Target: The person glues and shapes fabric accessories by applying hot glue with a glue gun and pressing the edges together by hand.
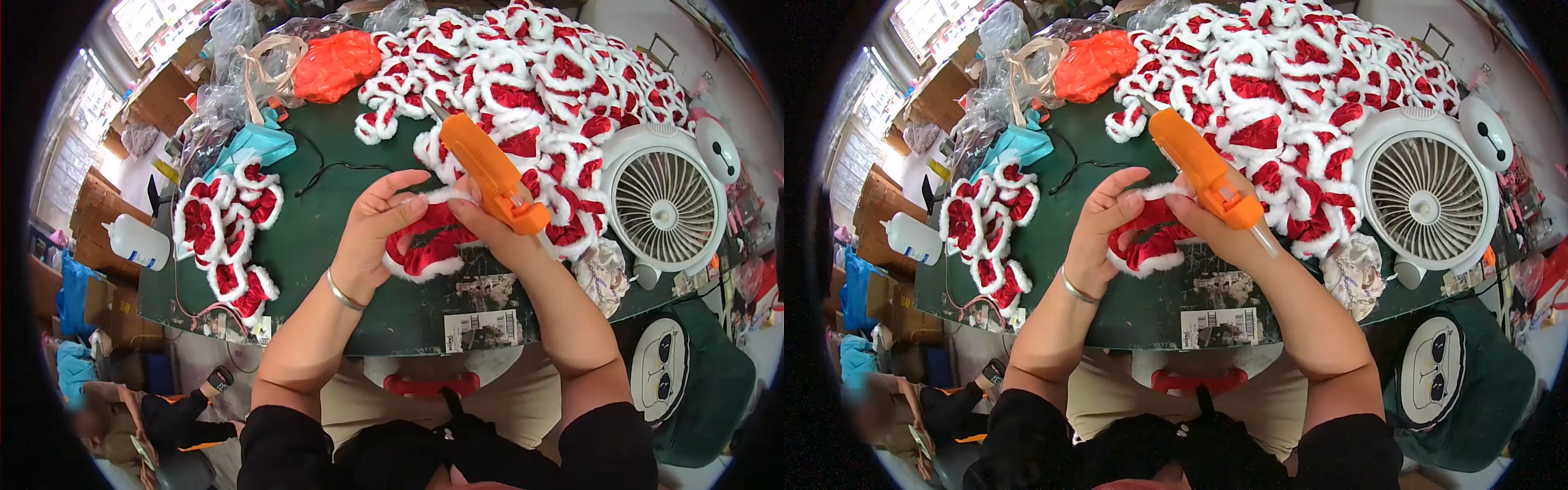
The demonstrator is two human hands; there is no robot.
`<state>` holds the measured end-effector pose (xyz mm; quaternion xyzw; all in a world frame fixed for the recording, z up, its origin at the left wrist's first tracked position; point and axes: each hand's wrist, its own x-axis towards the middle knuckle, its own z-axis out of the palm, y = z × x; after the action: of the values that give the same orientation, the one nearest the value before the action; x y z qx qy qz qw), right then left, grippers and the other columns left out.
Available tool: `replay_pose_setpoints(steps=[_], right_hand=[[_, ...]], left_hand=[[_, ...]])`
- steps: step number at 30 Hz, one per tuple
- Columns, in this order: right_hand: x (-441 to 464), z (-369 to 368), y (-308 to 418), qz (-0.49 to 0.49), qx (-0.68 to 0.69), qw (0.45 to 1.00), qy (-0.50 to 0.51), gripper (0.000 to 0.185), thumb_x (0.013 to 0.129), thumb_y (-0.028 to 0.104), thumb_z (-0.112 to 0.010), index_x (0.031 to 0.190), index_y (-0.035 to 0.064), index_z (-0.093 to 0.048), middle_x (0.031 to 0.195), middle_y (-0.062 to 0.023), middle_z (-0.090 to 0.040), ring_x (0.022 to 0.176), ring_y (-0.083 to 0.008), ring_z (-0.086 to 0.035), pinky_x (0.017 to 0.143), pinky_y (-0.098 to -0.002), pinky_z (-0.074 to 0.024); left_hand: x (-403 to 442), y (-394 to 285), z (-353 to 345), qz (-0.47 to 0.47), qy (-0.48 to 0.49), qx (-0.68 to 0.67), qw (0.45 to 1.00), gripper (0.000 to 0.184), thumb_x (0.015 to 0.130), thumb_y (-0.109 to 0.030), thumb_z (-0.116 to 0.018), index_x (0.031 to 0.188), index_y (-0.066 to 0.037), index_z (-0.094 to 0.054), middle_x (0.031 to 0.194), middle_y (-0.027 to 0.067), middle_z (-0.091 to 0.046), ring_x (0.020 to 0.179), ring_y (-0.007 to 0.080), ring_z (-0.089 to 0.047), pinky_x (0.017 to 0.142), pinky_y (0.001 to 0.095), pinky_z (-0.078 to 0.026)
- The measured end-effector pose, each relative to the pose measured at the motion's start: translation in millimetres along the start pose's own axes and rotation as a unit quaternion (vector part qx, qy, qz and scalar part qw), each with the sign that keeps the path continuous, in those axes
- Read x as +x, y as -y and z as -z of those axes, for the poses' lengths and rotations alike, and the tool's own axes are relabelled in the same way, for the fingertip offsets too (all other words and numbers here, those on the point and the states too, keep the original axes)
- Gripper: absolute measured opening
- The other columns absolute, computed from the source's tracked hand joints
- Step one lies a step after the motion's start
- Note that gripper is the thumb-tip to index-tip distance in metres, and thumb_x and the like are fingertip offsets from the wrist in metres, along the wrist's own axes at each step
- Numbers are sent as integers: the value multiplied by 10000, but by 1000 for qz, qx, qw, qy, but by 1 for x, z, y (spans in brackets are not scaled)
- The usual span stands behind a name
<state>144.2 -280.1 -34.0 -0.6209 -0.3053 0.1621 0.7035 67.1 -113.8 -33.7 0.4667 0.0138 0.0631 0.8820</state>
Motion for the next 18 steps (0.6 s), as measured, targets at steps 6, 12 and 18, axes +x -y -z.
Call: replay_pose_setpoints(steps=[6,12,18], right_hand=[[7,4,-12,-63,66,996,-2,159,827,190,-634,892,88,-530,835,7,-561,742,-78,-503,682,-224,-398],[13,0,-8,-5,9,999,-45,232,897,285,-566,945,58,-552,802,-21,-583,705,-94,-513,664,-248,-404],[12,-3,-7,7,50,996,-74,251,921,301,-531,938,52,-545,783,-22,-572,690,-93,-504,654,-250,-397]], left_hand=[[3,3,10,67,17,-69,995,297,867,-36,-564,1163,-37,-542,904,70,-642,634,67,-585,572,181,-479],[-3,-52,17,-250,-207,244,914,222,816,-111,-666,1029,-65,-621,836,49,-652,597,83,-556,514,211,-442],[-8,-140,114,-379,-260,809,367,213,777,-123,-642,976,-46,-634,838,117,-646,769,274,-603,704,387,-463]])
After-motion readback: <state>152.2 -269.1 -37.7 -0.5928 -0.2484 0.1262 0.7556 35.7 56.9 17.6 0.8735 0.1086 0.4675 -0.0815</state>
